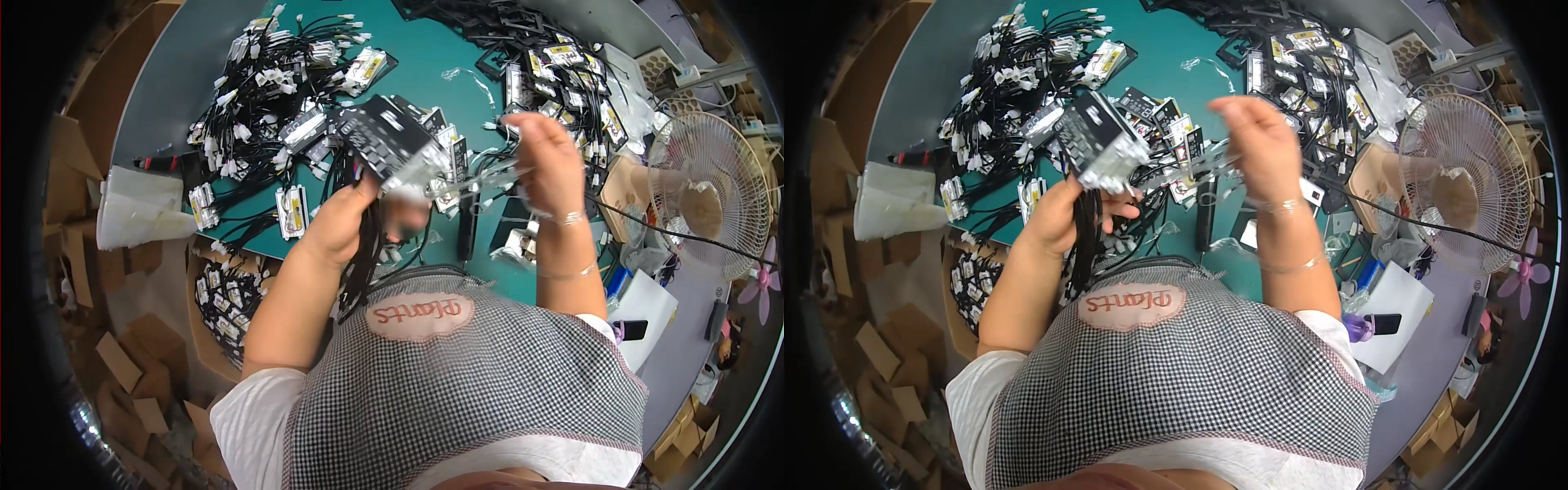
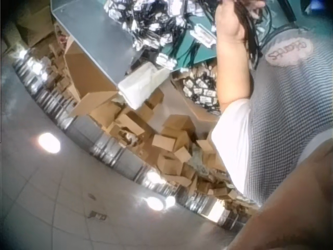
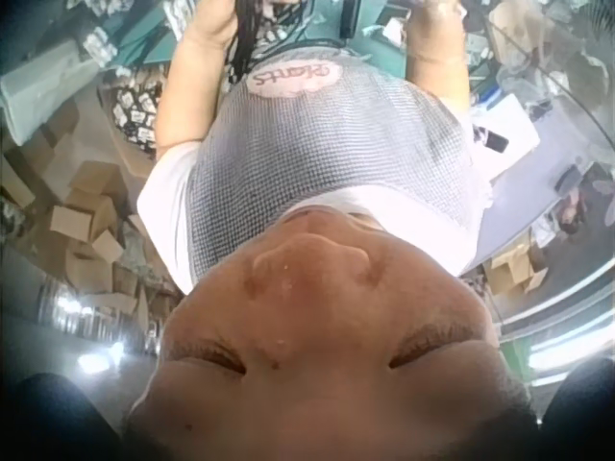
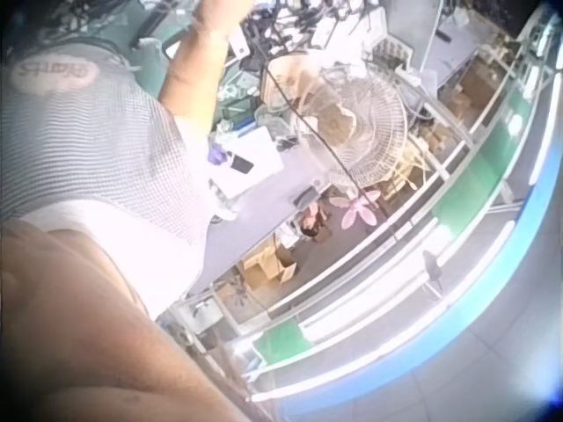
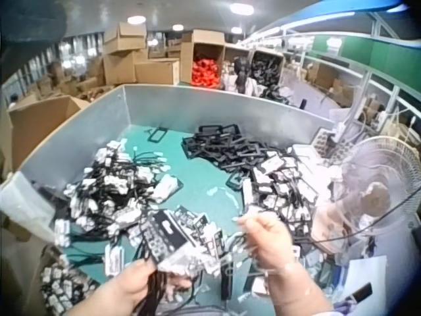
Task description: The person assembles small electronic devices at a workbench. They pick up circuit boards and wires, connect components, and place assembled units into a pile. The person also handles black plastic frames and uses a screwdriver to secure parts.
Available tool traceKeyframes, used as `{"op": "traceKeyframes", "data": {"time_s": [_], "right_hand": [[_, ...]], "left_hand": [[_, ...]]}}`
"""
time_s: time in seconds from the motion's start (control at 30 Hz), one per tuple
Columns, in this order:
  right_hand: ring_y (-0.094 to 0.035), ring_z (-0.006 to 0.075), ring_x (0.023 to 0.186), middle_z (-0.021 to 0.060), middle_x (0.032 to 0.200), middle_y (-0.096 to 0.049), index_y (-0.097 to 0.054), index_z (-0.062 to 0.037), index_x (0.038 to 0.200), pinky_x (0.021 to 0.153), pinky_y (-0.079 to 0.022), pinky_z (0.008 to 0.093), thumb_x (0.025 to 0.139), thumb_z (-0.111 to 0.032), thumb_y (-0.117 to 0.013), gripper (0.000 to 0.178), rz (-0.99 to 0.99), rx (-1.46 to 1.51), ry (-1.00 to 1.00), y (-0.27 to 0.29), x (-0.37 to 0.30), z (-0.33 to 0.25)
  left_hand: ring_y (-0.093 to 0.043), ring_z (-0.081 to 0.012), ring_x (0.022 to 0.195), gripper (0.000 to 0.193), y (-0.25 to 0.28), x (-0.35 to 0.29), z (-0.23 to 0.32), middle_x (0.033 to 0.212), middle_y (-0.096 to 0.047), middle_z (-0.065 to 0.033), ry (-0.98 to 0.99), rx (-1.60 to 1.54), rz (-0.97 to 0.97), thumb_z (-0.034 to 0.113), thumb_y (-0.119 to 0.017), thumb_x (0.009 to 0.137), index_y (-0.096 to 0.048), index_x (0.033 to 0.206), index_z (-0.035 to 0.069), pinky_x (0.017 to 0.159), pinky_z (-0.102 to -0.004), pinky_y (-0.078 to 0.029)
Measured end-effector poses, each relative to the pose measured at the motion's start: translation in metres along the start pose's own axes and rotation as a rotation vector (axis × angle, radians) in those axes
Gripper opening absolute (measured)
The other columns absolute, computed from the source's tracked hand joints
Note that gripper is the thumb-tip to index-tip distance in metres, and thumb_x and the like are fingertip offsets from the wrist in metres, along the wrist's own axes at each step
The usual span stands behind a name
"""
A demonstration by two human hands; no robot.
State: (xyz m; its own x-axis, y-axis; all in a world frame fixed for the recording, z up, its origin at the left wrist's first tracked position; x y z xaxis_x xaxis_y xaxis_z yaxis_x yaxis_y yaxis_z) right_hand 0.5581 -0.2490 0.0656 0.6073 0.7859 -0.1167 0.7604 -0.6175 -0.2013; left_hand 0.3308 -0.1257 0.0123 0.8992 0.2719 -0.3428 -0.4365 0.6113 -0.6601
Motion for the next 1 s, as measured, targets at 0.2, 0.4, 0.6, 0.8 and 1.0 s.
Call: {"op": "traceKeyframes", "data": {"time_s": [0.2, 0.4, 0.6, 0.8, 1.0], "right_hand": [[-0.032, -0.0003, 0.048, -0.0093, 0.060, -0.046, -0.065, -0.0017, 0.095, 0.043, -0.022, 0.0175, 0.093, -0.017, -0.056, 0.018, 0.488, -0.020, 0.371, 0.049, 0.013, -0.003], [-0.049, 0.0054, 0.066, 0.0016, 0.074, -0.060, -0.065, 0.0001, 0.097, 0.060, -0.039, 0.0194, 0.092, -0.017, -0.056, 0.020, 0.854, -0.657, 0.689, 0.087, 0.015, -0.028], [-0.059, 0.0263, 0.089, 0.0149, 0.098, -0.062, -0.037, -0.0036, 0.132, 0.076, -0.051, 0.0368, 0.094, -0.017, -0.039, 0.041, 0.953, -0.239, 0.489, 0.312, -0.015, -0.072], [-0.044, 0.0090, 0.056, 0.0012, 0.073, -0.051, -0.054, -0.0020, 0.116, 0.052, -0.043, 0.0254, 0.093, -0.019, -0.052, 0.029, 0.748, 0.079, 0.540, 0.268, -0.018, -0.056], [-0.047, 0.0059, 0.055, -0.0004, 0.072, -0.054, -0.062, -0.0039, 0.107, 0.050, -0.040, 0.0178, 0.088, -0.018, -0.060, 0.023, 0.372, -0.148, 0.100, 0.055, -0.001, -0.018]], "left_hand": [[-0.053, -0.0340, 0.108, 0.057, 0.022, 0.007, 0.003, 0.099, -0.063, -0.0165, -0.234, -0.280, -0.154, 0.054, -0.034, 0.094, -0.060, 0.104, 0.004, 0.086, -0.0409, -0.043], [-0.030, -0.0383, 0.133, 0.058, 0.007, 0.002, 0.020, 0.138, -0.036, -0.0279, -0.381, -0.359, 0.041, 0.055, -0.040, 0.092, -0.057, 0.107, 0.001, 0.108, -0.0504, -0.029], [-0.043, -0.0120, 0.050, 0.046, 0.029, -0.007, 0.042, 0.063, -0.038, 0.0038, -0.365, -0.545, -0.257, 0.059, -0.043, 0.089, -0.039, 0.079, 0.015, 0.073, -0.0389, -0.047], [-0.036, -0.0074, 0.043, 0.076, 0.034, -0.012, 0.054, 0.054, -0.034, 0.0052, -0.347, -0.542, -0.497, 0.059, -0.041, 0.090, -0.024, 0.144, 0.007, 0.042, -0.0246, -0.038], [-0.044, -0.0116, 0.061, 0.033, 0.015, -0.010, 0.040, 0.073, -0.044, -0.0006, -0.426, -0.392, -0.585, 0.038, -0.069, 0.082, -0.059, 0.084, 0.007, 0.049, -0.0225, -0.040]]}}
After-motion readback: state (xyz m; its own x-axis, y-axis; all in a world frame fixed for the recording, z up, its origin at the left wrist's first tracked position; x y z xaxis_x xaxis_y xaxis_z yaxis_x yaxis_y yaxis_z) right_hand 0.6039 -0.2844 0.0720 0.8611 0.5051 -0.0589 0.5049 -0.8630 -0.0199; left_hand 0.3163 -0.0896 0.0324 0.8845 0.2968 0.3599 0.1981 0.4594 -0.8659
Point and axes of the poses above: each hand's wrist, its own x-axis towards the middle knuckle, its own y-axis out of the back of the hand, z = x × y, the point moved 2 cm from there along x, towards the middle knuckle
